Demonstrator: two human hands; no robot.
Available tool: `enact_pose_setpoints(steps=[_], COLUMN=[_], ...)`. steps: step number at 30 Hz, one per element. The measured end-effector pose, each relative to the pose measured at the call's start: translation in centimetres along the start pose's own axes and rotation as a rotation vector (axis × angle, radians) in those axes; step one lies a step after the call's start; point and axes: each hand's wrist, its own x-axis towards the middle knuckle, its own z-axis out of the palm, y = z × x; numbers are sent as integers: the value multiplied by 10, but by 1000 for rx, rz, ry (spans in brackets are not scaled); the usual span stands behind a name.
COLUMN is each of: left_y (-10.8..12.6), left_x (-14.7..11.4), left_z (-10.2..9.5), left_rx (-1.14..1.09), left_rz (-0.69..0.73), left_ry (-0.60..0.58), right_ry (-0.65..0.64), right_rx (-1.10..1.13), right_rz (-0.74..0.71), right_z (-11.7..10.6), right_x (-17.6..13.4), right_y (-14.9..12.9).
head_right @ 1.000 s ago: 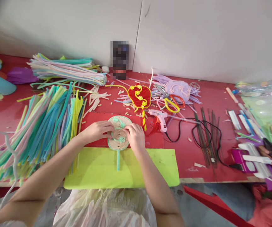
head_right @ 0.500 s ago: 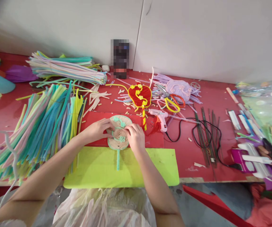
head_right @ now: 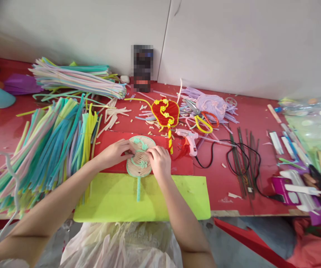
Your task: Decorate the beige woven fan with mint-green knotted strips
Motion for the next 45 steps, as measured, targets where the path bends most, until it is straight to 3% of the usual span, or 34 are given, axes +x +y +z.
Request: enact_pose_setpoints(steps=[6,23,37,45], left_y=[-4,-4,0,4], left_x=[1,-2,-3,-3], left_z=[4,-3,-6,0], left_rx=[-20,-161,-97,-19], left_rz=[14,-53,5,-3], left_ry=[18,23,-10,45], right_ry=[28,37,45,43], right_rx=[-16,104,127,132], right_rz=[-50,-14,-1,-6], right_z=[4,11,11,10], right_x=[5,7,7,7], right_y=[5,13,13,13])
